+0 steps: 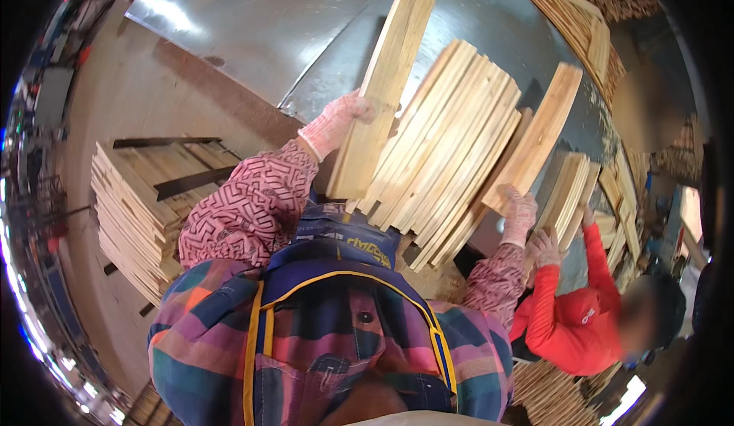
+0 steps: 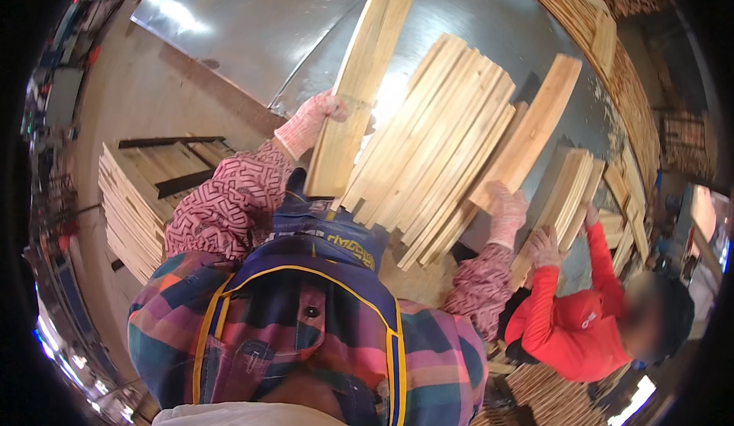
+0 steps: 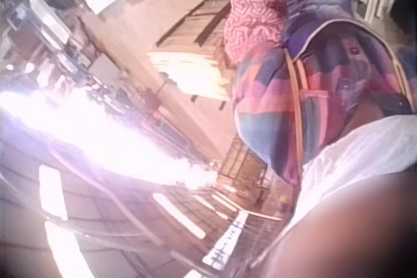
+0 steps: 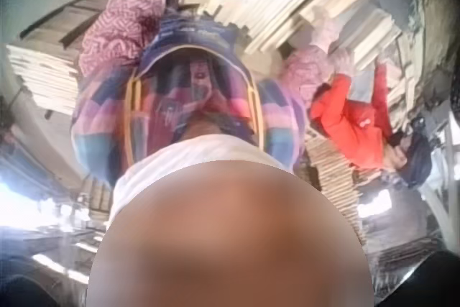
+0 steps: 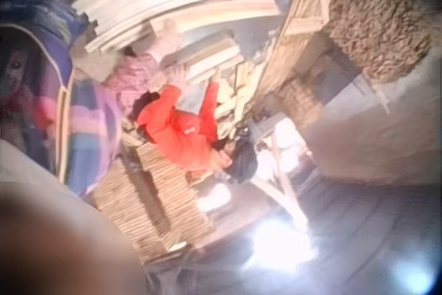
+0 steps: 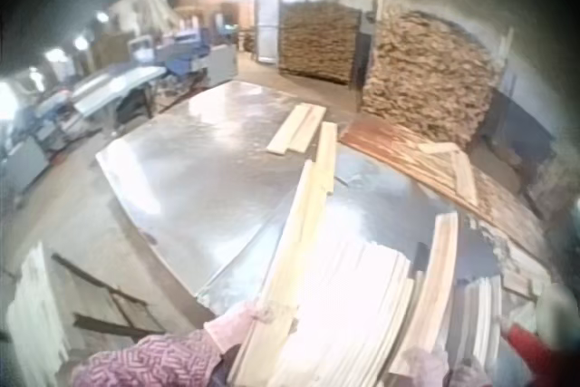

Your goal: The person stacks light-colored wooden planks on a metal table in a workshop. They repeatedly pick up bundles of planks, align them, and place them into neat piles, occasionally moving stacks to a conveyor belt. A coworker in a red shirt is visible working alongside them.

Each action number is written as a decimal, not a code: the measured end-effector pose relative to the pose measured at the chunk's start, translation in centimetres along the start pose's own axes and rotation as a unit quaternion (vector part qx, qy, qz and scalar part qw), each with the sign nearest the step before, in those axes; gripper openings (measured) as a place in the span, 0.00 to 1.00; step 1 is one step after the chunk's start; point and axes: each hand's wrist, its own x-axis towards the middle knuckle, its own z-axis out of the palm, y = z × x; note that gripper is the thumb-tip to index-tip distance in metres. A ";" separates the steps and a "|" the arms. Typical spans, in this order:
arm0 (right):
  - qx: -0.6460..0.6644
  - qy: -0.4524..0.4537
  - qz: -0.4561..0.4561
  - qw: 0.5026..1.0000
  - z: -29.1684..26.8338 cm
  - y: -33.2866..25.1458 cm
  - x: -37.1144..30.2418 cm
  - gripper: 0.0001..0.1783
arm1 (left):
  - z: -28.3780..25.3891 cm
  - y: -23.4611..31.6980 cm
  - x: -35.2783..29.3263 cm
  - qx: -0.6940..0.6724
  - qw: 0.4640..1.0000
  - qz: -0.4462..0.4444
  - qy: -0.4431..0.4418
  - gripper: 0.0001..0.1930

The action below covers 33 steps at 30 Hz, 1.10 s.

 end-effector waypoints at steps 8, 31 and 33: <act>-0.035 -0.270 -0.484 0.832 17.4 -11.5 -19.5 0.60 | 3.5 4.6 -3.6 0.099 0.973 0.110 0.175 0.32; -0.147 -0.606 -0.447 0.641 28.6 -14.9 -41.7 0.36 | -27.9 -6.2 -67.5 -0.146 0.713 0.209 0.653 0.22; -0.163 -0.589 -0.447 0.653 28.3 -13.9 -41.7 0.37 | -26.0 -2.8 -66.1 -0.116 0.704 0.152 0.684 0.28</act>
